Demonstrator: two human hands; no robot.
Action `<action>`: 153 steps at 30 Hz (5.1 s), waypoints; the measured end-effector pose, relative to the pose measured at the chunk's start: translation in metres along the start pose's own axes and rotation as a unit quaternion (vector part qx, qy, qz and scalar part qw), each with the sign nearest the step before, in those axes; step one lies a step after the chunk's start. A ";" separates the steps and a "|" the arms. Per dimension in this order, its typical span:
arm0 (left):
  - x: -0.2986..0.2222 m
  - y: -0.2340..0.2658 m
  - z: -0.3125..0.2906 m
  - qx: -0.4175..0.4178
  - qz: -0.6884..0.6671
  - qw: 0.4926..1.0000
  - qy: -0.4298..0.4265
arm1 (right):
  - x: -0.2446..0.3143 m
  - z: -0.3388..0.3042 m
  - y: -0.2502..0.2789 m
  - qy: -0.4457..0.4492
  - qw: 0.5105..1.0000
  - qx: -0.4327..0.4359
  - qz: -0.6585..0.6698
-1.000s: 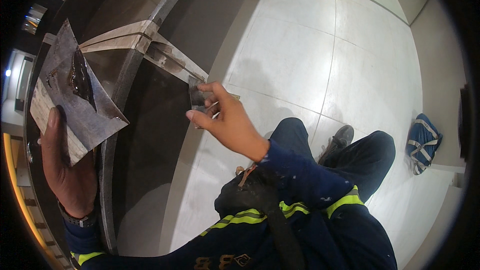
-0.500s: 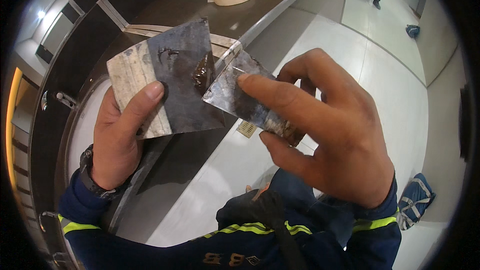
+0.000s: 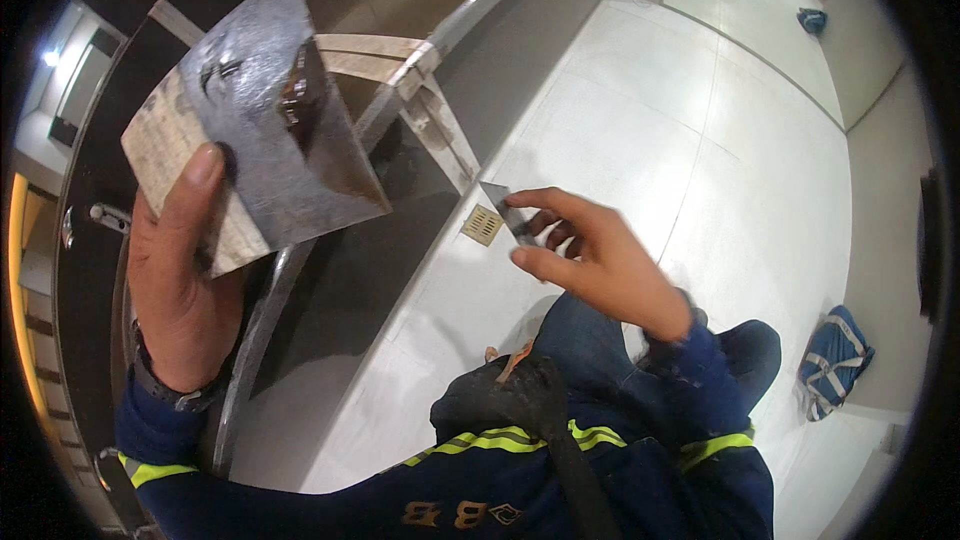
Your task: The person applies a dark adhesive along a taped seam on a bathroom countertop using a small putty knife and a larger metal trowel. They repeatedly transfer material between tools and smooth the bead along the joint between sinks.
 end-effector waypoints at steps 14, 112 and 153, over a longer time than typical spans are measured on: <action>0.018 0.031 -0.007 0.080 0.225 0.957 -0.164 | -0.026 0.038 -0.091 -0.081 0.944 -0.129 0.292; 0.003 -0.022 0.005 0.024 -0.110 0.993 0.019 | 0.048 0.075 0.009 -0.037 0.988 -0.027 0.148; -0.017 -0.028 0.001 0.103 -0.329 0.931 0.115 | 0.069 0.031 0.011 0.195 0.951 -0.232 0.059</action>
Point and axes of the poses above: each hand's wrist, its own z-axis towards the middle knuckle, its own y-axis out of the back of the hand, x = y × z, the point moved 1 cm from there along z, towards the middle knuckle, and after that the axes turned 13 degrees about -z, right-handed, at the moved point
